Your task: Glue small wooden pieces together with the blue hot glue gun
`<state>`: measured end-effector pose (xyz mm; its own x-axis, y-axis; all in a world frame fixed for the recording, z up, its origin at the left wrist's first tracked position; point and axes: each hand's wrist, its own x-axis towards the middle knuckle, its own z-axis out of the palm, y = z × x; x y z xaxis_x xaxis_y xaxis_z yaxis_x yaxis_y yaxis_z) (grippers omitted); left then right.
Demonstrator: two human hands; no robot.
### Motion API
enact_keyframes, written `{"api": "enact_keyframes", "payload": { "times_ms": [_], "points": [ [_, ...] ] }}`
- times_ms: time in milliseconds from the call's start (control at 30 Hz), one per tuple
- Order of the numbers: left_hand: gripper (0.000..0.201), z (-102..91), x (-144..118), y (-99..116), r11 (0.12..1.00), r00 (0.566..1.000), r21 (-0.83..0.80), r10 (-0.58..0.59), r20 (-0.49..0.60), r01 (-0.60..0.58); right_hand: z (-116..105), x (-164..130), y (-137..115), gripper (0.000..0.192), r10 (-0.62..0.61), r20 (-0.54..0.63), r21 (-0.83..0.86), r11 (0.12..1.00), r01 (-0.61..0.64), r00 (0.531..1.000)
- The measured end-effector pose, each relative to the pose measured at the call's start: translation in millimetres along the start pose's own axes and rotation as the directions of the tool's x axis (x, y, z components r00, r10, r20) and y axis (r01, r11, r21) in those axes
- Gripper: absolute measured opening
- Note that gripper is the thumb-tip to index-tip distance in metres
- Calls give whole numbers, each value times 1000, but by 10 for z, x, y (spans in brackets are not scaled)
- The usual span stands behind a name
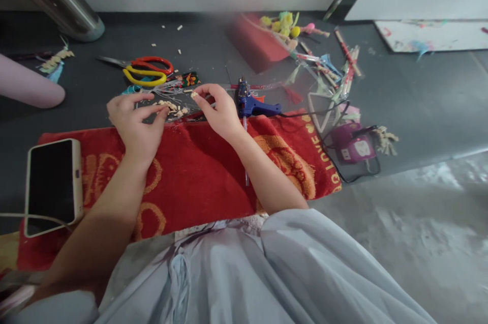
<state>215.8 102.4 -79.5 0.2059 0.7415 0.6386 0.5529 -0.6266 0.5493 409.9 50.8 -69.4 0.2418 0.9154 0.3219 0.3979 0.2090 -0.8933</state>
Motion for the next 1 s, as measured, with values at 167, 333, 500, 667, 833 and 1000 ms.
{"api": "enact_keyframes", "payload": {
  "times_ms": [167,333,500,667,833,1000],
  "points": [
    [33,-75,37,136,998,996,-38,46,72,-44,-1,-15,-85,19,-78,114,-59,995,85,990],
    [25,-58,32,248,986,972,-68,164,166,-155,3,-36,-155,20,-110,192,-19,993,116,975],
    [24,-32,-70,368,988,996,-153,-21,85,34,10,-57,-187,28,-178,207,-8,983,184,962],
    [24,-19,-104,401,975,996,-211,-67,51,76,23,-78,-185,34,-237,131,29,971,236,963],
    [20,-40,-68,386,971,999,-239,32,31,-24,13,-99,-211,34,-229,101,21,973,228,968],
    [17,-68,-56,380,983,995,-166,82,48,-73,-2,-105,-214,30,-264,101,-33,963,269,959]
  ]
}}
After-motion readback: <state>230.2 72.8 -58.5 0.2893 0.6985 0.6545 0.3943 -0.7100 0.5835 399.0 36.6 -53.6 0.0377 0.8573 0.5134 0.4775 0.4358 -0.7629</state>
